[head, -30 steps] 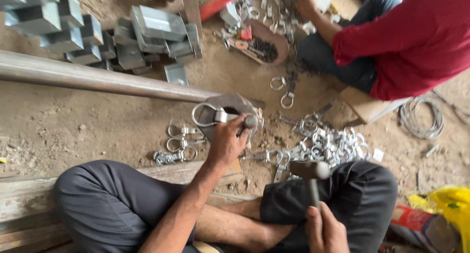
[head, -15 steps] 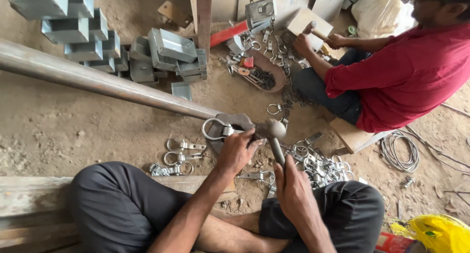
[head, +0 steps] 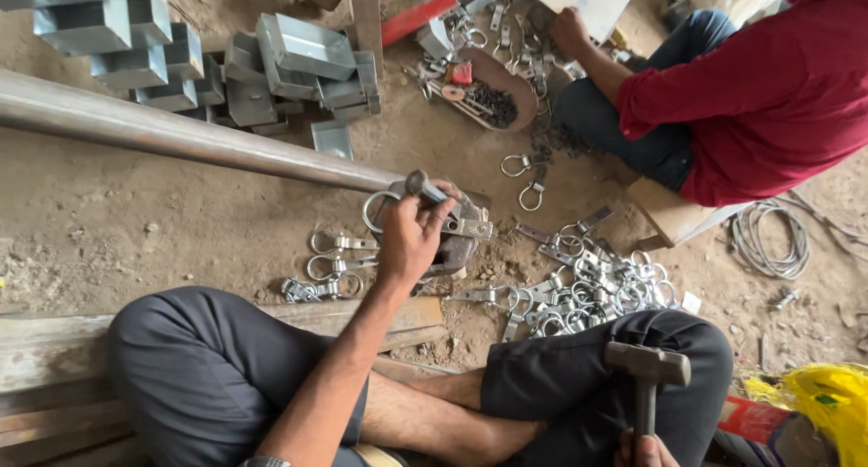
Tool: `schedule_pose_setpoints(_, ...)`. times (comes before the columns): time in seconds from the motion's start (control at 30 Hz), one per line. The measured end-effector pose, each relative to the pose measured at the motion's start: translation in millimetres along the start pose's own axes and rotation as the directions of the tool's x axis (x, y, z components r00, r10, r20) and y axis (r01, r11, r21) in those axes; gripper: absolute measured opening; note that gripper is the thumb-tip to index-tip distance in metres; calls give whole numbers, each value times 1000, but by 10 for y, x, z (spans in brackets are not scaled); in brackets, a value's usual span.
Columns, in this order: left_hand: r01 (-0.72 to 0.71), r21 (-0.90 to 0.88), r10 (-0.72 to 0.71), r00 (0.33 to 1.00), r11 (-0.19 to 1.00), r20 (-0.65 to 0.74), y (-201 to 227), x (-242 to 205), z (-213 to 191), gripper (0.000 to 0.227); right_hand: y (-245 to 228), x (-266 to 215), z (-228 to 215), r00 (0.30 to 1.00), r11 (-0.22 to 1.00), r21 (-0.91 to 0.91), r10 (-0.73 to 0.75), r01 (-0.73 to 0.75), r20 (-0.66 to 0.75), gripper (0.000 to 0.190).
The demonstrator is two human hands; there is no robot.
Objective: The person sits on the floor and uses a hammer to strike metal hardware pieces placed on a heavy metal anvil. They repeatedly pick up small metal parts, position them on the anvil, and hit them with the hammer to shape or flatten them. A coworker is visible in the background performing a separate task.
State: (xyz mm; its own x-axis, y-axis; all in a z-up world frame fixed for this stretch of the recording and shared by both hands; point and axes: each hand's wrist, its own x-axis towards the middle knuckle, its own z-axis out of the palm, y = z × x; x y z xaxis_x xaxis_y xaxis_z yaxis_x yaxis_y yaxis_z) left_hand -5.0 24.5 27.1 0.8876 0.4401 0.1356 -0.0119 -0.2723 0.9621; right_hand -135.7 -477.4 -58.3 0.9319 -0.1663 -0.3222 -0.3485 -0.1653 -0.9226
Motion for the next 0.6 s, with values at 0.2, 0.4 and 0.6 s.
schedule_pose_setpoints(0.2,-84,-116,85,996,990,6,-6,-8,43,24,341,131,-179,985,985,30,170,-170,-8,61)
schedule_pose_setpoints(0.4,-62,-83,65,997,995,41,-19,-58,68,23,476,28,-225,983,984,-1,180,-180,46,68)
schedule_pose_setpoints(0.6,-56,72,52,997,996,55,2,-32,103,22,660,65,-285,979,977,64,201,-203,37,60)
